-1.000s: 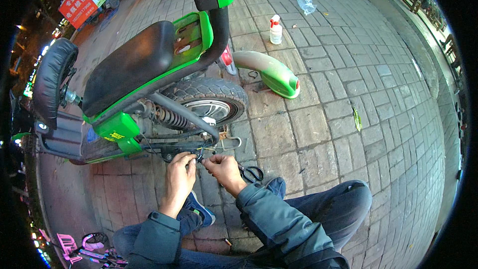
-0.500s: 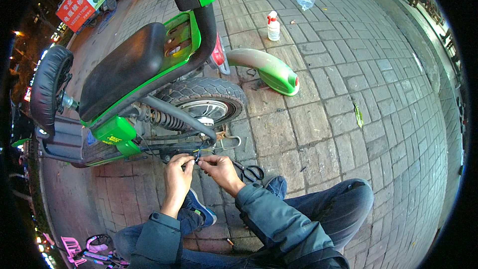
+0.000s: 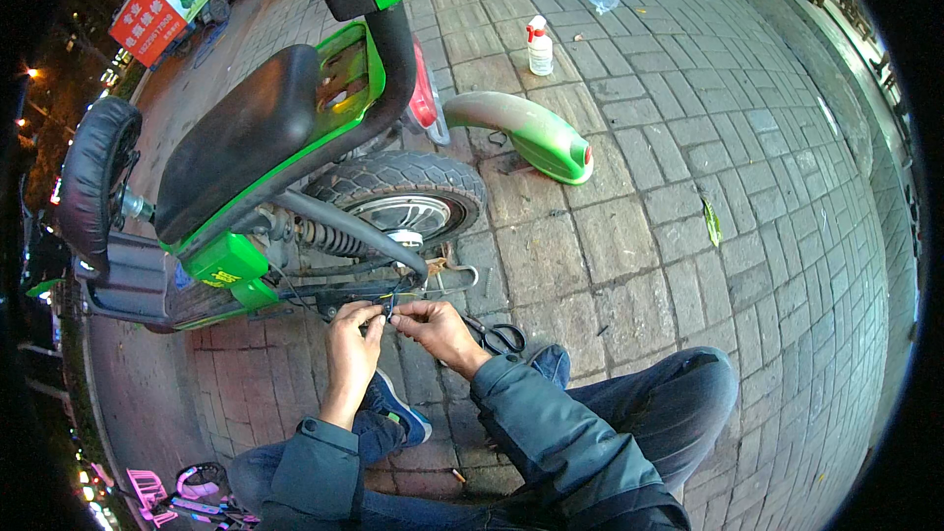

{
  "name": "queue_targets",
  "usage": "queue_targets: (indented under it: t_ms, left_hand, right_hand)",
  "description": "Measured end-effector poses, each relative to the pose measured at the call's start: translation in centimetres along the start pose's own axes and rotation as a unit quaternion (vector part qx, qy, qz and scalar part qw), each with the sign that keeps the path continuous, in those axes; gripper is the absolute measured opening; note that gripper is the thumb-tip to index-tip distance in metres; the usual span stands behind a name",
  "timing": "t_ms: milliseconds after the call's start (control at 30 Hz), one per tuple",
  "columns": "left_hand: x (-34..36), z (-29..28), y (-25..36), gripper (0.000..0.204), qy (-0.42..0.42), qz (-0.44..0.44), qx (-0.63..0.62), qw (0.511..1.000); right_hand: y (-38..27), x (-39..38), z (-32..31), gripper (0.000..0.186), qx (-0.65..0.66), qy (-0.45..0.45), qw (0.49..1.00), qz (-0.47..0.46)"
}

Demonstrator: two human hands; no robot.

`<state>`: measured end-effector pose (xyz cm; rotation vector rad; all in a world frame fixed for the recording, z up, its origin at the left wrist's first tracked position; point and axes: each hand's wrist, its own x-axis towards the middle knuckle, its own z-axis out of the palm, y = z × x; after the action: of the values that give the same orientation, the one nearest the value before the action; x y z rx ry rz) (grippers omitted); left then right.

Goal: The person sits on the sidewalk and repairs the electrical wiring of a green electric scooter. They use scissors to cut electrical tape and then wrap the wires with new tape to secure the connection.

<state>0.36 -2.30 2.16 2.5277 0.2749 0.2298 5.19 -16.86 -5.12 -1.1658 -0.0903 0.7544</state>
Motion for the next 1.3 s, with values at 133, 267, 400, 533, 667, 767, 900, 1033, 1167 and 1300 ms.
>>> queue_targets:
  t_ms: [133, 267, 400, 533, 667, 767, 900, 1033, 1167, 1300]
  left_hand:
    - [-0.1, -0.3, 0.5, 0.011, 0.010, -0.005, -0.018, 1.000]
    - [-0.6, -0.3, 1.1, 0.013, 0.032, 0.057, 0.029, 0.997]
    - [-0.8, -0.1, 0.6, 0.017, 0.019, 0.121, 0.045, 0.991]
    - [-1.0, 0.2, -0.1, 0.016, -0.011, 0.089, 0.017, 0.996]
    - [-1.0, 0.1, -0.5, 0.015, -0.037, 0.073, 0.019, 0.996]
    - [-1.0, -0.2, -0.5, 0.013, -0.033, 0.097, 0.027, 0.994]
    - [-1.0, -0.5, 0.0, 0.011, -0.088, -0.041, -0.095, 0.991]
    - [-0.1, -0.2, -0.2, 0.015, -0.101, -0.130, -0.133, 0.977]
    - [0.4, 0.0, -1.1, 0.015, -0.124, -0.127, -0.179, 0.968]
    - [0.5, 0.1, -1.6, 0.015, -0.149, -0.147, -0.198, 0.957]
  right_hand:
    - [0.0, 0.2, -0.1, 0.020, 0.002, -0.004, 1.000, -0.001]
    - [-0.2, 0.3, -0.5, 0.020, -0.047, -0.006, 0.999, -0.004]
    - [-0.3, 0.3, -1.0, 0.023, -0.106, -0.006, 0.994, -0.010]
    - [-0.2, 0.3, -1.2, 0.023, -0.148, -0.001, 0.989, -0.029]
    - [-0.4, 0.4, -1.0, 0.022, -0.151, 0.000, 0.988, -0.030]
    - [-0.9, 0.1, -1.0, 0.022, -0.143, -0.002, 0.989, -0.024]
    - [-1.4, -0.4, -1.0, 0.022, -0.167, 0.005, 0.986, 0.002]
    - [-1.0, -0.4, -0.4, 0.022, -0.138, 0.017, 0.990, -0.019]
    - [-0.8, -0.3, -0.5, 0.021, -0.195, 0.022, 0.979, -0.046]
    - [-1.4, -0.4, -1.1, 0.020, -0.237, 0.009, 0.969, -0.073]
